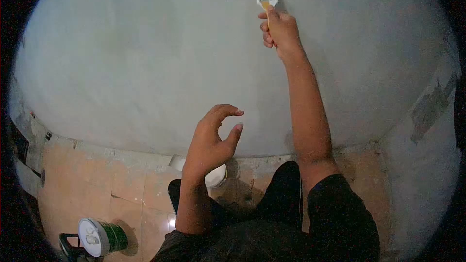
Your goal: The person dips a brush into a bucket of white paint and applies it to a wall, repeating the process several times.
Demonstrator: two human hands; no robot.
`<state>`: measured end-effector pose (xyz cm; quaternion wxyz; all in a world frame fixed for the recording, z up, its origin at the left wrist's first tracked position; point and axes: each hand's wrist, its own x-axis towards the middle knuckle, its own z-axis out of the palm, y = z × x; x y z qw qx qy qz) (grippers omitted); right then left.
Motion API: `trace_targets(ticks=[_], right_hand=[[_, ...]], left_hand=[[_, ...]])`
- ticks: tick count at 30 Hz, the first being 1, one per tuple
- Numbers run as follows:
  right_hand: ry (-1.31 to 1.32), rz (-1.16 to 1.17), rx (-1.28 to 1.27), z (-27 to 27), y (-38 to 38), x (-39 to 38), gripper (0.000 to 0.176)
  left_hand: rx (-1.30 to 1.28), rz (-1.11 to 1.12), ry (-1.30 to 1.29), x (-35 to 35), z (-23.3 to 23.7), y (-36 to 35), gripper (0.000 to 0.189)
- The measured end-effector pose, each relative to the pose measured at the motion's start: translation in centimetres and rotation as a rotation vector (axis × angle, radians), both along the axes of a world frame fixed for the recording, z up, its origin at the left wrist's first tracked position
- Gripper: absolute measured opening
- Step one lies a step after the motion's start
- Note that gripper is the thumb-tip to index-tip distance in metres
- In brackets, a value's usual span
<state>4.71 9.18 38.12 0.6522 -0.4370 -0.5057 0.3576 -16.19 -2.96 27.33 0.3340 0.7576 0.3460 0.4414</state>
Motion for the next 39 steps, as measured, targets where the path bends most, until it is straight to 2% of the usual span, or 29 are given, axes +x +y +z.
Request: trace_targets(ticks=[2,3,4,6,8,12,14,17,18,19,21,23,27,29,31,32,34,37,38,39], right_hand=[[-0.119,-0.043,-0.072,-4.5,2.5,1.0,0.041],[-0.077,-0.047,-0.12,-7.5,3.7,1.0,0.044],[-0.185,-0.096,-0.18,-10.2,4.0,0.9,0.046],[-0.061,-0.12,-0.246,-15.9,3.4,0.0,0.048],[-0.076,-0.11,-0.343,-20.1,2.7,0.0,0.05],[0.093,-0.041,-0.476,-25.0,0.8,-0.2,0.05],[0.199,0.011,-0.686,-25.8,0.7,-0.2,0.049],[0.201,0.046,-0.774,-23.4,1.0,0.0,0.048],[0.188,0.076,-0.735,-21.9,0.2,0.2,0.044],[0.185,0.074,-0.727,-19.5,0.2,0.3,0.044],[0.273,0.091,-0.658,-14.9,1.3,1.1,0.032],[0.171,0.348,-0.507,-10.8,3.5,3.4,0.026],[0.117,0.269,-0.442,-0.7,3.8,2.9,0.017],[0.027,0.235,-0.291,3.4,2.5,1.8,0.018],[-0.07,0.088,-0.087,7.0,1.7,0.9,0.021],[-0.072,0.091,-0.087,8.2,1.3,0.4,0.021],[-0.24,-0.076,0.051,9.6,0.8,-0.3,0.029],[-0.272,-0.08,0.031,7.3,1.1,-0.6,0.031],[-0.321,-0.047,-0.123,5.9,1.6,-0.5,0.032],[-0.407,-0.085,-0.153,3.5,2.6,-0.1,0.034]], left_hand=[[-0.011,-0.015,-0.012,0.5,-0.2,-0.1,0.023],[-0.016,-0.019,-0.008,0.7,-0.3,0.0,0.023],[-0.022,-0.032,0.0,0.8,-0.4,0.0,0.023],[-0.038,-0.055,0.003,1.1,-0.6,0.2,0.023],[-0.019,-0.064,0.006,1.0,-1.0,0.5,0.023],[-0.059,-0.04,0.032,0.9,-0.5,0.0,0.024],[-0.063,-0.028,0.033,0.8,-0.5,0.8,0.024],[-0.056,-0.016,0.018,0.8,0.6,1.4,0.024],[-0.05,-0.02,0.011,0.9,0.6,1.0,0.024],[-0.043,-0.021,0.008,1.0,0.7,1.1,0.024],[-0.037,-0.03,0.006,0.9,1.0,0.8,0.024],[-0.028,-0.045,-0.015,0.9,1.6,0.5,0.024],[0.0,-0.083,-0.034,0.5,1.5,-0.4,0.023],[0.018,-0.091,-0.048,0.5,1.3,-0.5,0.023],[0.022,-0.084,-0.04,0.4,1.3,-0.6,0.023],[0.024,-0.09,-0.055,0.4,1.3,-0.6,0.023],[0.015,-0.084,-0.054,0.5,1.4,-0.6,0.023],[0.007,-0.093,-0.052,0.4,1.2,-0.4,0.023],[0.007,-0.102,-0.054,0.3,1.1,-0.2,0.023],[0.002,-0.103,-0.053,0.4,1.0,0.0,0.023]])
